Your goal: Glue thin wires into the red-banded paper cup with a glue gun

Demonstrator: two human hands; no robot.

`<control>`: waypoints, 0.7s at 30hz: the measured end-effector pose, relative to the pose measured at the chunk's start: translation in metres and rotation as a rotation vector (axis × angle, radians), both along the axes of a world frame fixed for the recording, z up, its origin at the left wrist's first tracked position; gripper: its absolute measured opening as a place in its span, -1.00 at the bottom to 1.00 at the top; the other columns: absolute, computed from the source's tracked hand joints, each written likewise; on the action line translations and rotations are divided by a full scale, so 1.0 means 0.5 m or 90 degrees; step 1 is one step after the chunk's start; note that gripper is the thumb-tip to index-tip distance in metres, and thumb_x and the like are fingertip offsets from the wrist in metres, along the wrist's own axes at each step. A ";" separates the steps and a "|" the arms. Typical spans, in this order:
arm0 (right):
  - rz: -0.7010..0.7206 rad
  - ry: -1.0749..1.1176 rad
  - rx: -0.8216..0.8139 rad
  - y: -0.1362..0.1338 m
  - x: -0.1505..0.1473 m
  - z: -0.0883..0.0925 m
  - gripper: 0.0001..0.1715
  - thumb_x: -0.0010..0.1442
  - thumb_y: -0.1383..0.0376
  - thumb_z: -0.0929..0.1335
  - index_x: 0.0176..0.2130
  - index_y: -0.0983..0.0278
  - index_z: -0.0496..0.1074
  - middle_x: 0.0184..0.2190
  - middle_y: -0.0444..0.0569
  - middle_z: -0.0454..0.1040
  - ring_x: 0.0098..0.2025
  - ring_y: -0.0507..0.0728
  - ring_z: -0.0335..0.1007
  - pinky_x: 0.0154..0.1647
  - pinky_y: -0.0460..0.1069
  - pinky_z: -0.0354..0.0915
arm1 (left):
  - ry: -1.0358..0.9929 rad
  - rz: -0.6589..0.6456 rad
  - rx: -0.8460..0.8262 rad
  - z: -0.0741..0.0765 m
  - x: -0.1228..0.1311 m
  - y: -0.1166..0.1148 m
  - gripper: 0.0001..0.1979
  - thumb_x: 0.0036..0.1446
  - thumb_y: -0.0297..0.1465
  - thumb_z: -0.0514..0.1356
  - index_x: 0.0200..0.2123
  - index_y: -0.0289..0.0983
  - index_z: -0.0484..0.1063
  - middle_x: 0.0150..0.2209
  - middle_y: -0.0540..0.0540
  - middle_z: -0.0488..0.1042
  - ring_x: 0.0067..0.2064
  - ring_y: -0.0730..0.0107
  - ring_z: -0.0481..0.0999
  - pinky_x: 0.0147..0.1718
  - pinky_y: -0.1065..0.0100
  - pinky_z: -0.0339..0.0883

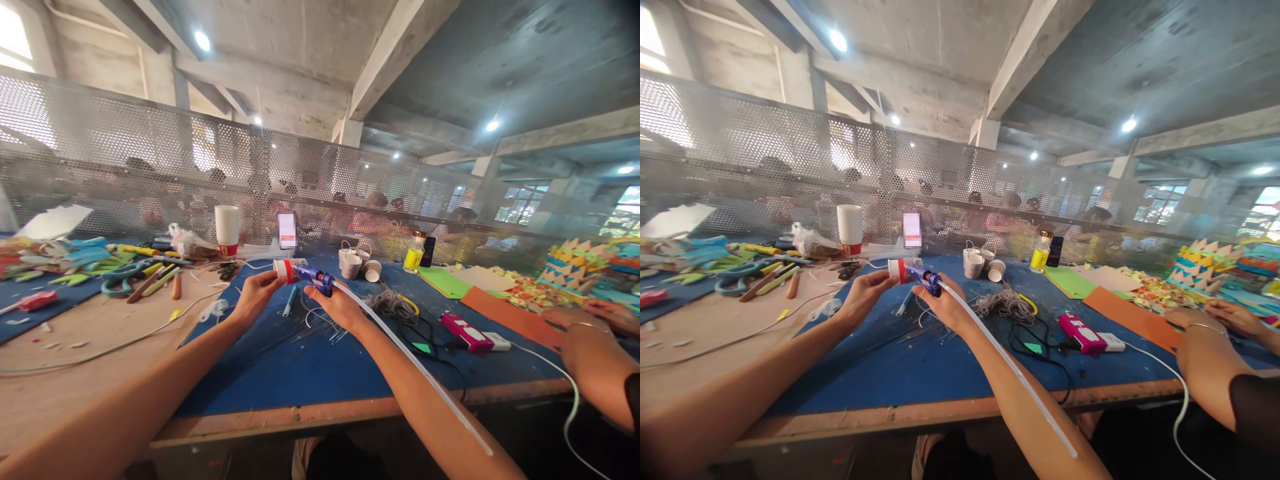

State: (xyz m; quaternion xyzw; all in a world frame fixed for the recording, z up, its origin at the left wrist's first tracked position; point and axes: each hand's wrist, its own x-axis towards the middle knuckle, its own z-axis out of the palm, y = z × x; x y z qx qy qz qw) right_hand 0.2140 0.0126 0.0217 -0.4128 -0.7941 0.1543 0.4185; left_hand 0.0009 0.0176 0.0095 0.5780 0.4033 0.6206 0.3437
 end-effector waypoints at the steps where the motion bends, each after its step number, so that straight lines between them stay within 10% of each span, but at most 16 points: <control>1: 0.004 -0.006 -0.009 0.000 0.000 0.000 -0.48 0.20 -0.16 0.28 -0.26 0.22 0.45 -0.35 -0.07 0.52 -0.28 0.13 0.41 -0.19 -0.01 0.27 | 0.001 -0.001 0.001 -0.001 0.000 0.000 -0.66 -0.09 -0.13 0.38 -0.29 -0.23 0.66 -0.25 -0.11 0.64 -0.14 0.04 0.53 -0.05 0.22 0.30; 21: 0.003 -0.004 0.004 0.007 0.000 -0.004 -0.45 0.22 -0.14 0.28 -0.06 0.18 0.49 -0.22 -0.03 0.58 -0.14 0.18 0.49 -0.12 0.01 0.32 | 0.051 -0.014 0.015 -0.002 -0.003 0.003 -0.60 -0.01 -0.13 0.34 -0.21 -0.31 0.62 -0.17 -0.14 0.64 -0.12 0.12 0.53 -0.04 0.25 0.28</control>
